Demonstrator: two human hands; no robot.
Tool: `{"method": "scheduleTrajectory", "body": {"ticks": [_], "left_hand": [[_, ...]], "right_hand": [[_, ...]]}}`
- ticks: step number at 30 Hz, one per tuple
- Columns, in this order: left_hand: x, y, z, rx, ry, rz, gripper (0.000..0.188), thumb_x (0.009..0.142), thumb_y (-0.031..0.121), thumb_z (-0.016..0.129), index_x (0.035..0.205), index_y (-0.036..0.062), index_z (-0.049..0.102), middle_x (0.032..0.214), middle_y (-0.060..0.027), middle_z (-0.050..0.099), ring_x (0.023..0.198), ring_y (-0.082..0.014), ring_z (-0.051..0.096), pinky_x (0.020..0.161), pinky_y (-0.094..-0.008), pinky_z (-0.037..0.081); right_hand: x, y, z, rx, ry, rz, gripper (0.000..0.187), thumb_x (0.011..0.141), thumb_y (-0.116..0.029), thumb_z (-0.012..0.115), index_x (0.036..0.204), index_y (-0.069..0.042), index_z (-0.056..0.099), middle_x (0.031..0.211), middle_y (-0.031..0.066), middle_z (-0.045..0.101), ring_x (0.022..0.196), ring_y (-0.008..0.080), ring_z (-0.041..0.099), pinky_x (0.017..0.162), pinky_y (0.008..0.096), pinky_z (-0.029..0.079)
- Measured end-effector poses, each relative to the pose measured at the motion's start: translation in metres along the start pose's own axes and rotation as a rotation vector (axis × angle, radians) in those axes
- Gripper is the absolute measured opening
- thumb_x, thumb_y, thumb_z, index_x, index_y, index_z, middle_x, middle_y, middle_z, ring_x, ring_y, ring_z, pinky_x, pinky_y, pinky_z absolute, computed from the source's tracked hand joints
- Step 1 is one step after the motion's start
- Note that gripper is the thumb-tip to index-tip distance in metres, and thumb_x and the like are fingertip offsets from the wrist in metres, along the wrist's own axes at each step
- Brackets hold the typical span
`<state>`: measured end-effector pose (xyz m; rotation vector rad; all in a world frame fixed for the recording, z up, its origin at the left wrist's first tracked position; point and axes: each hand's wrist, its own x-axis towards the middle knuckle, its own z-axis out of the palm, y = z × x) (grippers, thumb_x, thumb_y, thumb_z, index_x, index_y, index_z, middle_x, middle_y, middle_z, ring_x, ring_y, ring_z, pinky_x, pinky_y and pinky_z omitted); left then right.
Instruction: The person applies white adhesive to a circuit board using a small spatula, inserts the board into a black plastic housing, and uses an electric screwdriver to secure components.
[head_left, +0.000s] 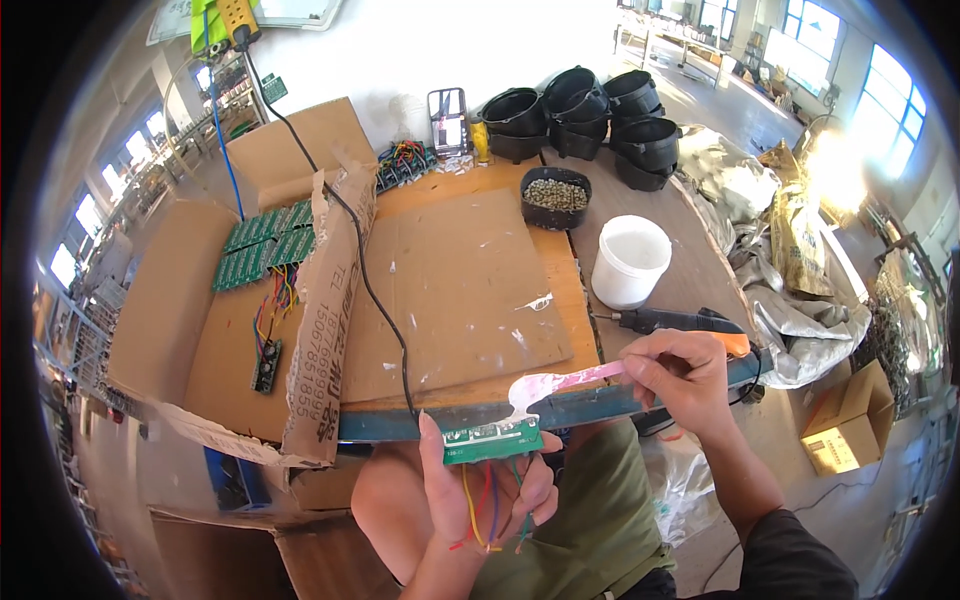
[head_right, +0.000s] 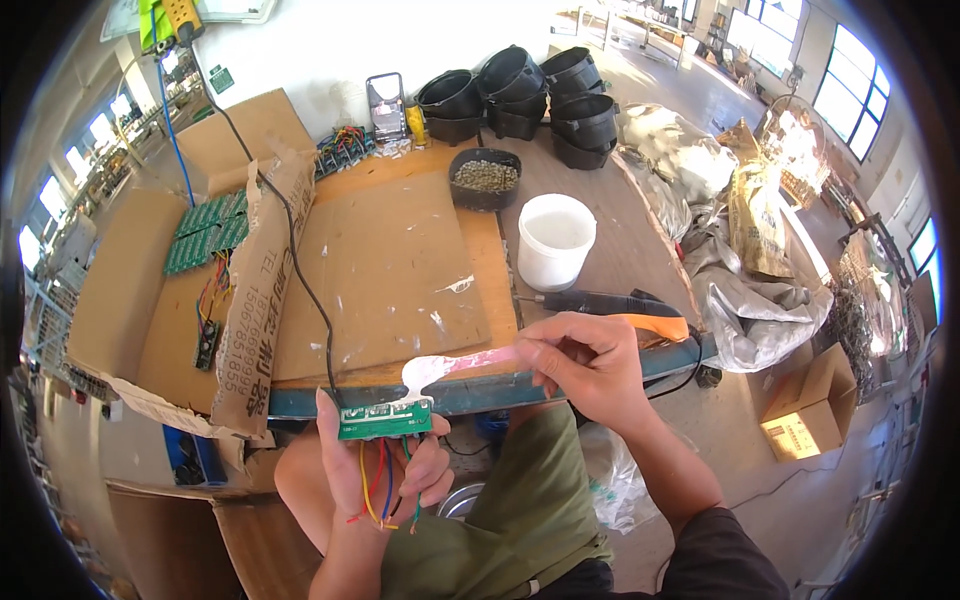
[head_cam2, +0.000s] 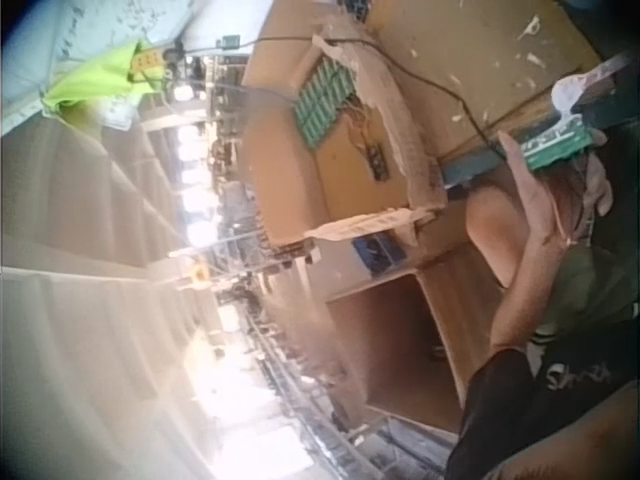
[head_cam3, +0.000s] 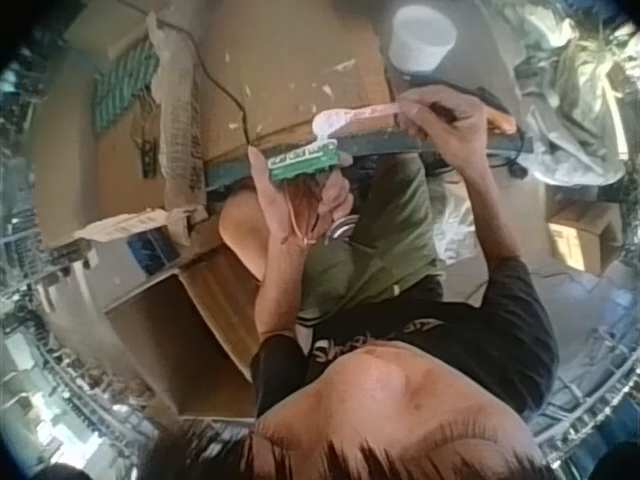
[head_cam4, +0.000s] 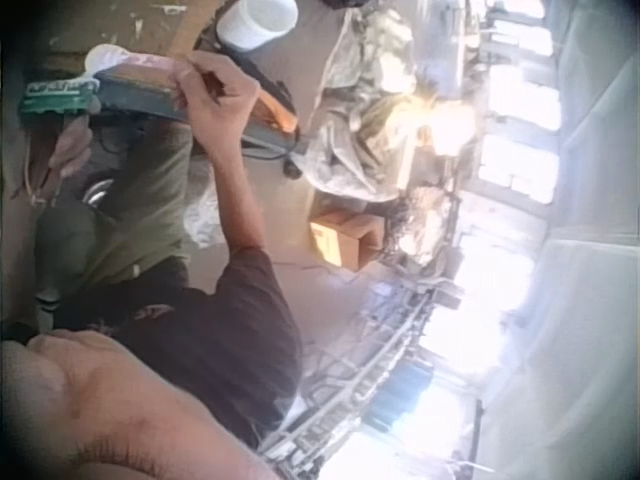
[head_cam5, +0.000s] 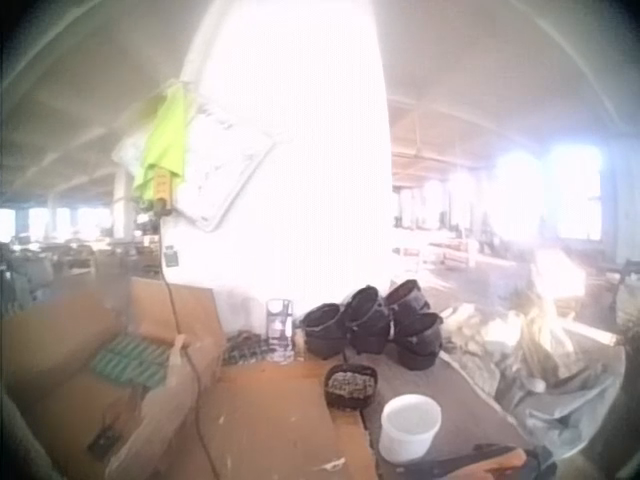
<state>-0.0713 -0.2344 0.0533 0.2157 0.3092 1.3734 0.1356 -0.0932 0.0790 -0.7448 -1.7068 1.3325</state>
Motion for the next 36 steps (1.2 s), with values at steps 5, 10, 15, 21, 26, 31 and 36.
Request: {"method": "scheduleTrajectory", "body": {"ticks": [5,10,15,21,26,31,36], "left_hand": [[0.001,-0.001,0.003,0.007,0.015,0.0,0.113,0.086,0.086,0.018,0.116,-0.0149,0.06,0.064,-0.0117,0.053,0.051,-0.017,0.037,0.051,-0.0334,0.034],[0.002,-0.002,0.0,0.003,-0.002,0.004,0.113,0.086,0.087,0.019,0.118,-0.0146,0.058,0.063,-0.0107,0.053,0.051,-0.0171,0.038,0.051,-0.033,0.035],[0.001,-0.004,-0.002,-0.003,-0.081,-0.003,0.11,0.087,0.085,0.021,0.121,-0.0134,0.056,0.062,-0.0079,0.05,0.056,-0.0164,0.04,0.054,-0.0317,0.037],[0.003,-0.008,0.002,-0.147,-0.163,0.045,0.099,0.091,0.08,0.028,0.12,-0.0106,0.056,0.06,-0.0038,0.047,0.055,-0.0138,0.04,0.053,-0.0287,0.036],[0.004,-0.009,-0.004,-0.187,-0.232,0.072,0.093,0.093,0.075,0.034,0.121,-0.011,0.053,0.062,-0.0037,0.047,0.058,-0.0137,0.042,0.054,-0.0282,0.038],[0.004,-0.011,-0.005,-0.2,-0.229,0.077,0.09,0.094,0.073,0.035,0.121,-0.0114,0.052,0.065,-0.0042,0.048,0.06,-0.0142,0.043,0.054,-0.0274,0.04],[0.005,-0.012,-0.004,-0.208,-0.224,0.088,0.088,0.095,0.072,0.037,0.12,-0.0114,0.053,0.063,-0.0035,0.047,0.059,-0.0143,0.043,0.053,-0.0262,0.041]], "right_hand": [[-0.001,-0.002,-0.001,0.024,-0.034,-0.008,0.005,0.091,0.0,0.067,0.093,0.004,0.07,0.076,0.0033,0.067,0.059,0.0052,0.06,0.049,0.0191,0.048],[0.001,-0.001,-0.003,0.035,0.021,0.01,0.005,0.091,-0.001,0.067,0.092,0.004,0.07,0.074,0.003,0.067,0.058,0.0052,0.06,0.048,0.0194,0.048],[0.0,0.003,-0.005,0.045,-0.014,0.028,0.006,0.092,-0.003,0.067,0.093,0.002,0.071,0.075,0.0028,0.067,0.059,0.0052,0.06,0.049,0.0198,0.049],[-0.001,-0.002,-0.002,0.203,0.039,0.059,0.007,0.093,-0.004,0.067,0.094,0.003,0.07,0.076,0.0035,0.067,0.061,0.0055,0.06,0.051,0.0195,0.049],[-0.005,0.004,-0.002,0.263,0.045,0.061,0.007,0.092,-0.004,0.068,0.094,0.003,0.07,0.076,0.0037,0.068,0.06,0.0051,0.06,0.05,0.0194,0.048],[-0.005,0.006,-0.004,0.172,0.025,0.03,0.007,0.091,-0.003,0.068,0.093,0.004,0.07,0.076,0.0038,0.068,0.059,0.0048,0.06,0.048,0.0194,0.047],[-0.003,0.005,-0.008,0.218,0.033,0.006,0.007,0.091,-0.003,0.068,0.092,0.004,0.07,0.074,0.0035,0.066,0.058,0.0051,0.06,0.048,0.0199,0.047]]}}
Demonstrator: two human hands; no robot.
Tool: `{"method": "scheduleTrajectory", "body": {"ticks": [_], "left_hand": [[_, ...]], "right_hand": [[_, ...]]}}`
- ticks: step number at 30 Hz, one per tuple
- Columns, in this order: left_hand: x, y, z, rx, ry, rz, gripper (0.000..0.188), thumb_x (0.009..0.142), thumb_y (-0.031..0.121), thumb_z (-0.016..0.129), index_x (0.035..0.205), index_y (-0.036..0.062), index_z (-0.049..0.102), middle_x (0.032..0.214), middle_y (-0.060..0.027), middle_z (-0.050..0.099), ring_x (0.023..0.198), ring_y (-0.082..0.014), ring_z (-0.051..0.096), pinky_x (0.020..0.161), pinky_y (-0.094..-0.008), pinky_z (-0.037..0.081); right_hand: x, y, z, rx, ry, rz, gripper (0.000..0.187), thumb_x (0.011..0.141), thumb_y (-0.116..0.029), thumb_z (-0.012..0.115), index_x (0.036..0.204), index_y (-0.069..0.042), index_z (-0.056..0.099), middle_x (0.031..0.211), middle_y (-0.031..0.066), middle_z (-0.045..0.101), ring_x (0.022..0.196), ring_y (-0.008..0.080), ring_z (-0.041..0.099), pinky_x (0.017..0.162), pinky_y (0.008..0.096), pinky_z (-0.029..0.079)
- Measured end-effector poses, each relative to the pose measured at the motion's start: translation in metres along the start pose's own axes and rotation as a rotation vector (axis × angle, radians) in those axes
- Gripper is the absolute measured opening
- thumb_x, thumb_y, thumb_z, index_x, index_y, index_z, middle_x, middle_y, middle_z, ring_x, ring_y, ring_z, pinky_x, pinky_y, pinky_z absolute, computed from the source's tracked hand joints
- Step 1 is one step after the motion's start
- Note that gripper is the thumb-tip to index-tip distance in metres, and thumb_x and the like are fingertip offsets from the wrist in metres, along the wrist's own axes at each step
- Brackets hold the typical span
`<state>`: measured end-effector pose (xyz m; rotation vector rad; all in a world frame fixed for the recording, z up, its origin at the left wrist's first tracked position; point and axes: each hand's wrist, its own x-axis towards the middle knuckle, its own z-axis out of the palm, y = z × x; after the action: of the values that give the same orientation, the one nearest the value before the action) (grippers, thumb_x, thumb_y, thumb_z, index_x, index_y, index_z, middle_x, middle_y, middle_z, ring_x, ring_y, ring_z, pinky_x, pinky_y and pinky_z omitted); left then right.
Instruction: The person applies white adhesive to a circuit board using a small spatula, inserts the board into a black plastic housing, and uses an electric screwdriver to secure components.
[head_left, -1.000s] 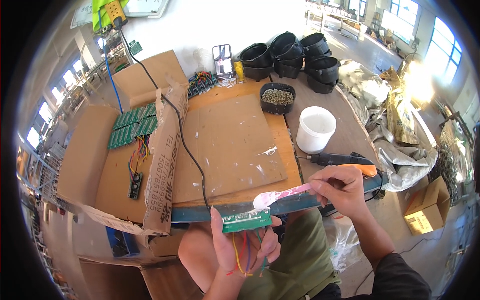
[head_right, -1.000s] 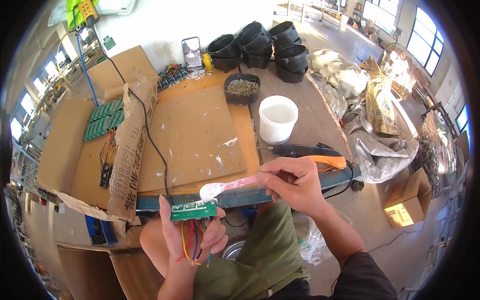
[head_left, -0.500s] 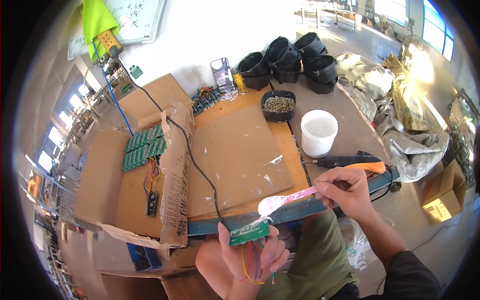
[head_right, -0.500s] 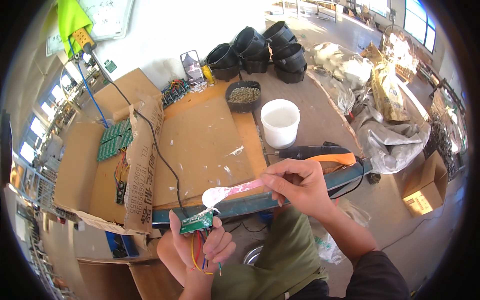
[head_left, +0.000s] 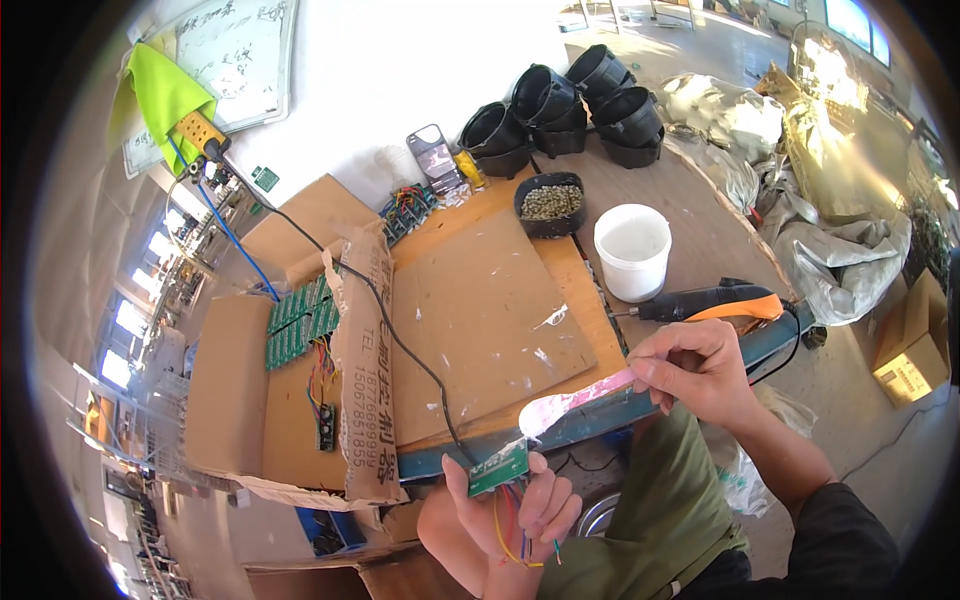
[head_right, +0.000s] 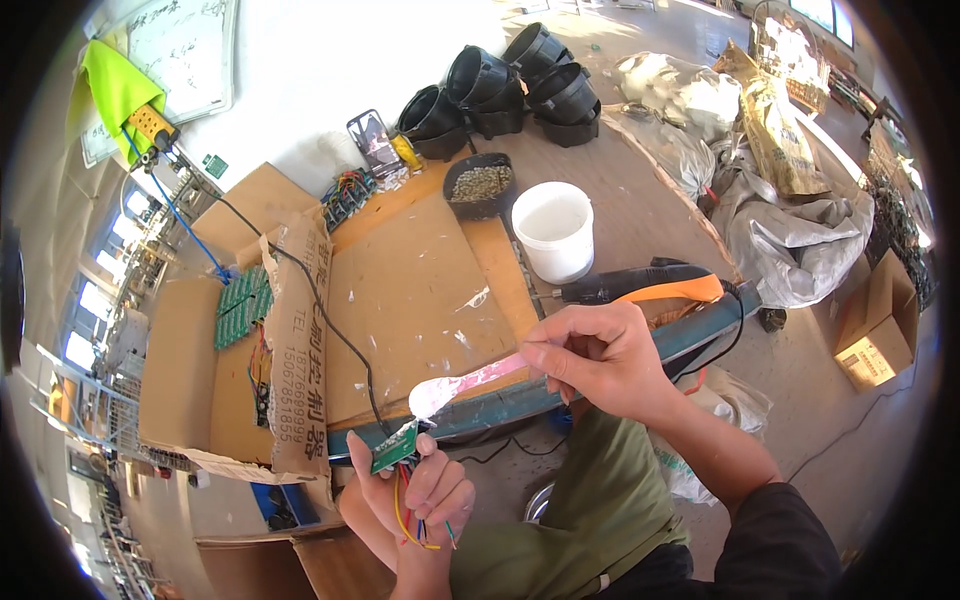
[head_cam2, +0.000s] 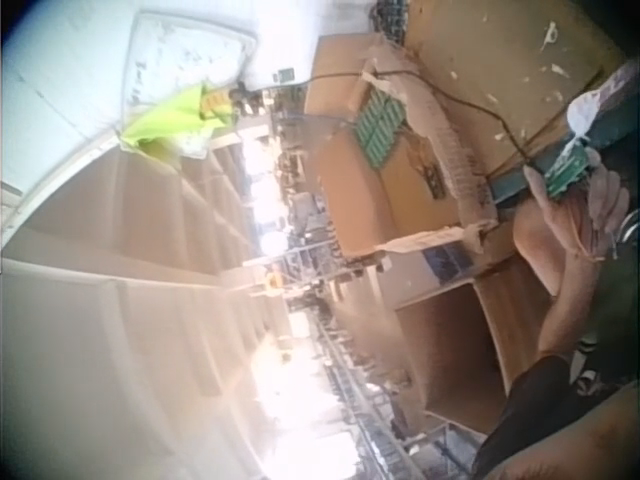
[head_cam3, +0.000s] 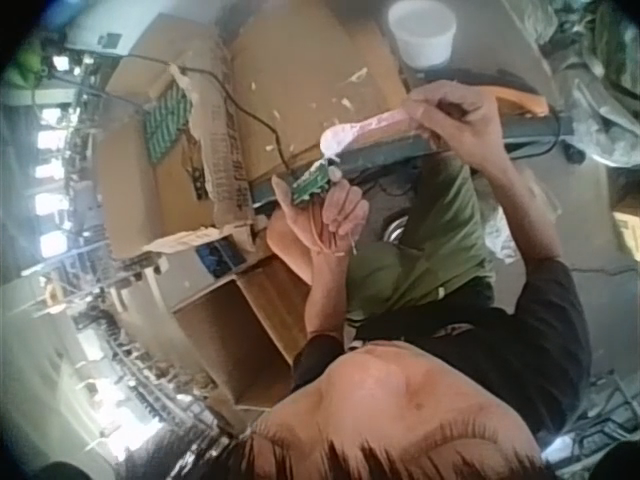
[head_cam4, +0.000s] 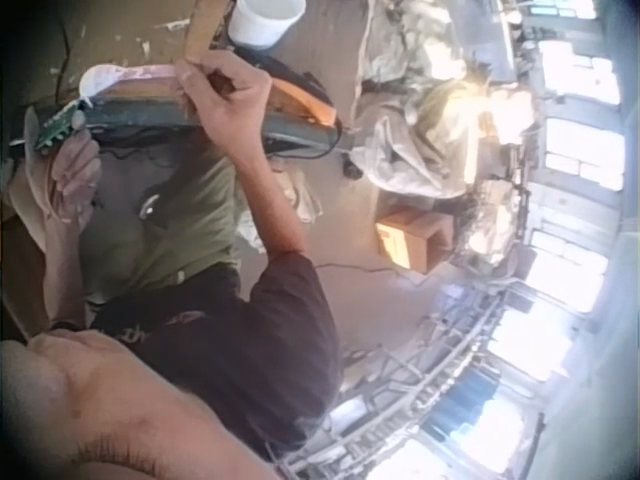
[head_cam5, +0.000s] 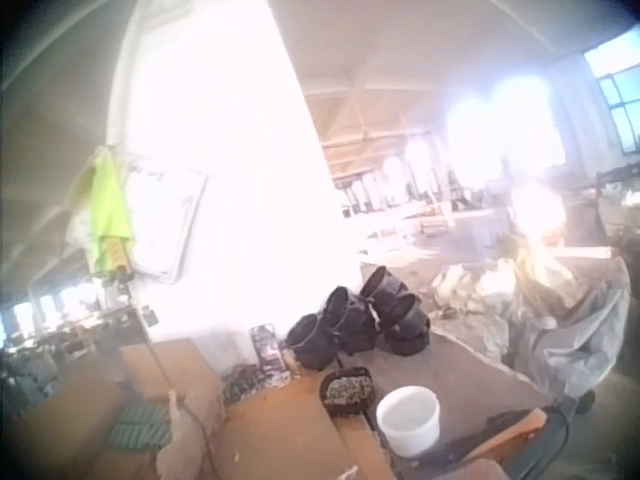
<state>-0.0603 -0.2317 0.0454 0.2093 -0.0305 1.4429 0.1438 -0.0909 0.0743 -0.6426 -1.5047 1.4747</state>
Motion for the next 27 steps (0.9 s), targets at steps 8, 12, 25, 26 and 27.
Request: {"method": "scheduleTrajectory", "body": {"ticks": [8,12,25,26,27], "left_hand": [[0.001,-0.002,0.001,-0.042,-0.048,0.029,0.083,0.097,0.065,0.041,0.119,-0.0129,0.056,0.061,-0.0047,0.052,0.058,-0.0146,0.048,0.05,-0.0257,0.045],[0.004,-0.003,0.007,-0.076,-0.087,0.022,0.081,0.097,0.064,0.042,0.116,-0.0125,0.058,0.06,-0.0041,0.052,0.054,-0.0146,0.047,0.049,-0.0262,0.046],[0.016,0.001,0.043,1.159,0.102,0.181,0.073,0.077,0.042,0.081,0.128,-0.0034,0.053,0.094,-0.0079,0.061,0.076,-0.0176,0.057,0.064,-0.0271,0.045],[0.011,0.002,0.038,1.357,0.127,0.24,0.073,0.072,0.034,0.085,0.126,-0.003,0.054,0.097,-0.0095,0.062,0.078,-0.0185,0.057,0.067,-0.0279,0.046],[0.012,0.003,0.039,1.549,0.158,0.303,0.074,0.066,0.026,0.089,0.125,-0.0027,0.054,0.1,-0.0111,0.063,0.081,-0.0195,0.058,0.069,-0.0288,0.047]], "right_hand": [[0.003,0.006,-0.002,0.069,-0.035,-0.001,0.007,0.092,-0.002,0.068,0.092,0.004,0.07,0.074,0.0034,0.066,0.059,0.0058,0.06,0.048,0.0207,0.047],[0.006,0.01,0.001,0.102,-0.061,-0.004,0.009,0.092,-0.004,0.067,0.092,0.004,0.07,0.074,0.0034,0.066,0.059,0.0063,0.061,0.049,0.0207,0.047],[0.022,-0.029,0.0,0.09,-0.096,0.093,0.01,0.093,-0.006,0.068,0.096,0.003,0.072,0.074,0.0045,0.068,0.059,0.0062,0.06,0.048,0.0207,0.047],[0.021,-0.037,-0.001,0.098,-0.087,0.093,0.01,0.093,-0.006,0.067,0.096,0.003,0.071,0.074,0.0049,0.068,0.058,0.0062,0.06,0.048,0.0205,0.047],[0.02,-0.041,-0.001,0.102,-0.079,0.093,0.011,0.093,-0.006,0.067,0.095,0.003,0.071,0.074,0.0052,0.068,0.058,0.0063,0.059,0.047,0.0204,0.046]]}}
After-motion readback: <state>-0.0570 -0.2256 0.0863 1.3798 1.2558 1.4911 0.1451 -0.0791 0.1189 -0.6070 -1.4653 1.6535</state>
